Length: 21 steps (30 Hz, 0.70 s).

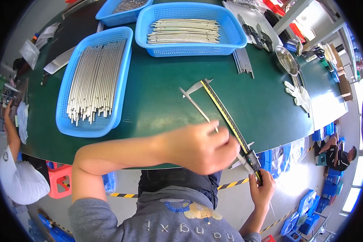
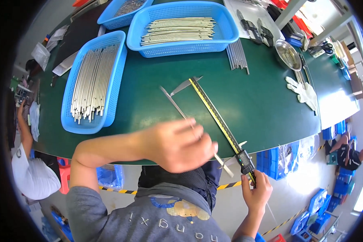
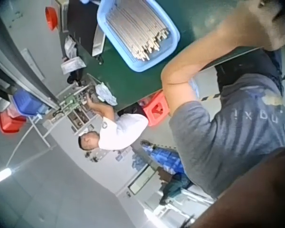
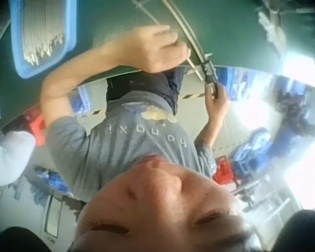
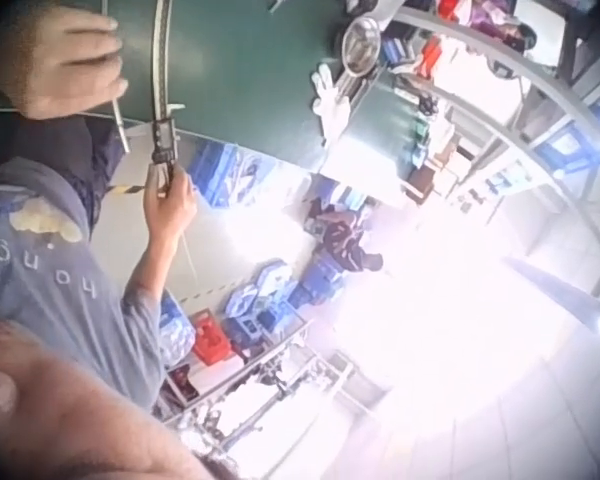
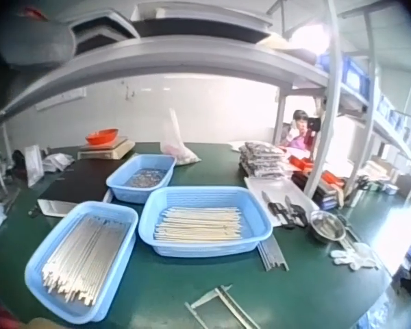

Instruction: The recorder uses a digital caliper to measure the length of several metal rods from a bin on a factory workbench.

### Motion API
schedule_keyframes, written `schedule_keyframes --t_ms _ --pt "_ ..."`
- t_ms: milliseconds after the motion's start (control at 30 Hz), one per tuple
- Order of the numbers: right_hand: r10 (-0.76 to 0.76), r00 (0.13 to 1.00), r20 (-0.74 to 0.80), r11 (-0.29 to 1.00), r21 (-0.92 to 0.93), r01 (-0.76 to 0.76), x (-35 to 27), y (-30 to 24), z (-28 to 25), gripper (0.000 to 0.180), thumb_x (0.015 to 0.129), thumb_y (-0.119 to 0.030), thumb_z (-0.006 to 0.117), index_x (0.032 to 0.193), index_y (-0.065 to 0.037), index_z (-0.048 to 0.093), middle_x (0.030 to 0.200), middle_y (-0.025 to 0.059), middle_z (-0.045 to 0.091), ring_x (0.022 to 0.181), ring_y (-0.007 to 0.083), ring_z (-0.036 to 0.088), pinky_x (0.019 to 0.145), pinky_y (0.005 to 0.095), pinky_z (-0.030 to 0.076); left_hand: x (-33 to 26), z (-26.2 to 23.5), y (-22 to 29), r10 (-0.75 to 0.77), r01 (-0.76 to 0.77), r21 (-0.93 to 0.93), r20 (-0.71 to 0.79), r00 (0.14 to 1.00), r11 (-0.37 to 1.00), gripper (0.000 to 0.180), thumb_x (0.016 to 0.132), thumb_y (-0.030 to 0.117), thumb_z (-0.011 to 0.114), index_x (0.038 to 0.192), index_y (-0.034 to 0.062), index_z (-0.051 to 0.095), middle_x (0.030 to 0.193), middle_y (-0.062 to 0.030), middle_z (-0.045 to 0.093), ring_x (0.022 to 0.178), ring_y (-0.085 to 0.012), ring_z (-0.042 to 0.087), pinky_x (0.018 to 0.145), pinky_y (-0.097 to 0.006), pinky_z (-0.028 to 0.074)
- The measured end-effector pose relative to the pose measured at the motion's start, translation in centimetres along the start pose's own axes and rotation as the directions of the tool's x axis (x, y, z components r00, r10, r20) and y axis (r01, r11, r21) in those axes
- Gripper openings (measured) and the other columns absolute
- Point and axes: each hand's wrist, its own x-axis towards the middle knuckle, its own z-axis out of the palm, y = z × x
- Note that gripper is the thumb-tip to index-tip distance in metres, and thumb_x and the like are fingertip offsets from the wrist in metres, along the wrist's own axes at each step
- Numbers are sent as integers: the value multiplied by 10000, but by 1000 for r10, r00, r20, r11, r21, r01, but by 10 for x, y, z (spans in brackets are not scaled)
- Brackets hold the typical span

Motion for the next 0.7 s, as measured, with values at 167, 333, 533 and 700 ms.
schedule_keyframes --t_ms 167,333,533,700 --pt "8 1000 -9 1000 14 -8 -1 -5 0 254 723 -153 734 876 -4 596 651 84 544 491 169 510 468 272 407 -22 30 23 15 -3 -139 82 997 990 175 716 161 630 873 85 645 836 -27 563 747 -191 566 660 -312 531" --pt "3 1000 -3 1000 8 -3 0 -5 0 250 723 -149 731 872 -7 590 669 86 557 497 173 523 470 271 410 -27 40 18 -64 69 -130 42 997 989 170 730 171 632 878 88 646 856 -34 579 802 -203 593 697 -334 542" --pt "-1 1000 -4 1000 14 1 0 -5 0 252 722 -153 732 871 -8 589 654 83 545 485 173 506 463 273 398 -31 40 17 -92 97 -94 61 994 991 174 733 161 627 890 90 648 859 -30 584 815 -206 595 720 -346 541" --pt "0 1000 -5 1000 15 0 -1 -6 1 255 722 -154 733 875 -8 590 652 81 542 484 172 501 459 273 394 -33 40 16 -101 108 -89 73 992 990 179 728 151 626 895 93 653 865 -30 587 815 -209 596 737 -355 541"
